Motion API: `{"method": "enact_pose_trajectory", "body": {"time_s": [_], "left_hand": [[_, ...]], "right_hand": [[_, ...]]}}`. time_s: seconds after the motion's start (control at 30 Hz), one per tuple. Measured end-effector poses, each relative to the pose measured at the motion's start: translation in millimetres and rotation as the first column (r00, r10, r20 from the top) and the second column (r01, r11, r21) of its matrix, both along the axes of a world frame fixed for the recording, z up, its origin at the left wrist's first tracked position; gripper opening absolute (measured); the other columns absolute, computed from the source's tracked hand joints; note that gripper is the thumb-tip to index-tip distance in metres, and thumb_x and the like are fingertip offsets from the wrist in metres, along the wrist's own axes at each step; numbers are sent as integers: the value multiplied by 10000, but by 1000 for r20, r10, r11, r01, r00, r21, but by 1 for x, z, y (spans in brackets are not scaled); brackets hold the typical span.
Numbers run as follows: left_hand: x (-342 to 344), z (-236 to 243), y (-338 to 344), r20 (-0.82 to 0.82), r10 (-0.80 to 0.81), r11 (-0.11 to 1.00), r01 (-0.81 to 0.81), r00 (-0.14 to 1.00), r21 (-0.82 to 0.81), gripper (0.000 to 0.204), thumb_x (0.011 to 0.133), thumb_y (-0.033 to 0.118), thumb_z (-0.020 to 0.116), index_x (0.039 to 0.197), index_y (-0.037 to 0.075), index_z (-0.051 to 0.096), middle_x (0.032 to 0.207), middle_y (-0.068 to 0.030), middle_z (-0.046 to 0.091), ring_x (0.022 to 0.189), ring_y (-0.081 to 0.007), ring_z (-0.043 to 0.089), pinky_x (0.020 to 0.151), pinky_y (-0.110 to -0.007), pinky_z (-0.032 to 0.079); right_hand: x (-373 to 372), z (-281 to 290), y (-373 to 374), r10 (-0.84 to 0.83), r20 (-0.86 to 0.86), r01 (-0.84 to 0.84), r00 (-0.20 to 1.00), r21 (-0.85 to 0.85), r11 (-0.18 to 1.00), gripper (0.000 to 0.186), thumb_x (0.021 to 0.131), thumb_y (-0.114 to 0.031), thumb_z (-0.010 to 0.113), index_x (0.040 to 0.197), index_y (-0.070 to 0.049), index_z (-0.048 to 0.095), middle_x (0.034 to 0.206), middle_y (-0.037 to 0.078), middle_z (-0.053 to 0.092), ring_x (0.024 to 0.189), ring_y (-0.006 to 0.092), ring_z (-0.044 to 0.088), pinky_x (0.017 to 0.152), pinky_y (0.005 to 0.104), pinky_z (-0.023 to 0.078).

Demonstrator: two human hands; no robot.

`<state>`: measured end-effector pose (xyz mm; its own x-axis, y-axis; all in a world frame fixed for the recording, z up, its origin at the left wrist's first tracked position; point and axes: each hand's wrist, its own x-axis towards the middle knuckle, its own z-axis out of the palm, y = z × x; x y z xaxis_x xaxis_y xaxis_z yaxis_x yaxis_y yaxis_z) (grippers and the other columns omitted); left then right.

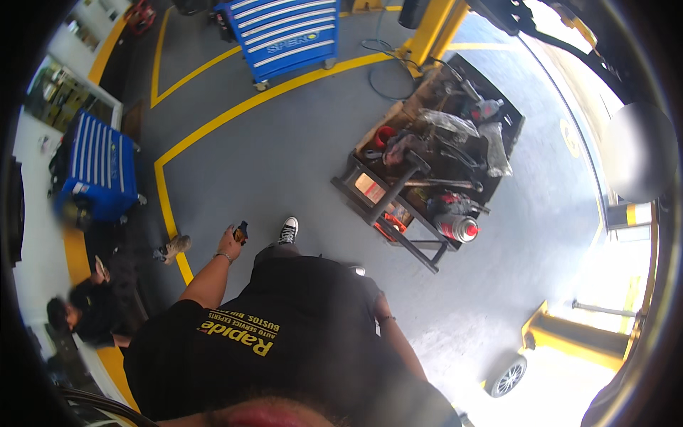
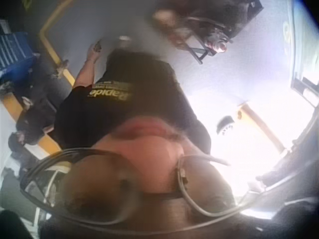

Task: The person works under a lifted vehicle, using a wrench to tighten bolts on the suspension assembly. They reach for tools on a nearby cart, adjust components, and coordinate with a coworker who assists with parts and tools.

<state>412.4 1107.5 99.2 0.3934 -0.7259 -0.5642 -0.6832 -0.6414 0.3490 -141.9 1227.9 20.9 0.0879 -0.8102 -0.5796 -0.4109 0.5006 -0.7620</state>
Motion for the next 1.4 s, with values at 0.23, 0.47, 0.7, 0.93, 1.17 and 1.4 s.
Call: {"method": "enact_pose_trajectory", "body": {"time_s": [0.23,0.47,0.7,0.93,1.17,1.4], "left_hand": [[30,-11,-74,-54,-265,960,259,963,-103,678,890,6,556,1521,0,306,1505,-264,414,1368,-396,449,1160,-428,371],[62,-27,-125,-20,-224,975,224,974,0,550,957,57,487,1489,-2,361,1473,-222,467,1338,-378,483,1131,-422,397],[106,-67,-172,-54,-549,833,551,834,53,499,900,192,616,1316,-59,498,1248,-274,588,1141,-422,584,970,-465,469],[31,-2,-207,-22,-585,809,580,811,-100,444,905,152,591,1299,-39,512,1237,-268,607,1151,-416,598,987,-468,475],[-49,45,-251,6,-750,649,739,661,-181,409,921,105,556,1313,-5,521,1208,-228,635,1068,-367,656,908,-430,529],[-50,-10,-252,-167,-803,592,798,572,-111,480,864,90,623,1316,-26,507,1157,-220,636,1019,-369,639,888,-465,516]], "right_hand": [[78,62,-50,183,-599,-157,780,96,983,319,919,-165,528,1218,-122,628,1320,123,560,1171,334,601,990,481,487],[125,49,-58,147,-775,-119,614,93,989,246,943,-228,530,1118,-166,690,1247,99,573,1138,266,625,963,470,477],[152,51,-47,68,-787,-171,613,-48,984,200,859,-194,615,1021,-163,728,1324,69,525,1200,208,575,967,465,480],[149,50,-34,-53,-682,-74,730,-155,985,211,847,-193,626,1016,-135,738,1347,40,529,1159,229,590,980,406,462],[146,105,19,-222,-628,221,746,-82,972,281,807,-171,655,1069,-208,747,1316,42,563,1158,246,595,1004,428,442],[145,116,67,-604,-431,518,670,-311,797,258,842,-170,705,1092,-223,744,1234,77,627,1108,296,624,987,430,488]]}}
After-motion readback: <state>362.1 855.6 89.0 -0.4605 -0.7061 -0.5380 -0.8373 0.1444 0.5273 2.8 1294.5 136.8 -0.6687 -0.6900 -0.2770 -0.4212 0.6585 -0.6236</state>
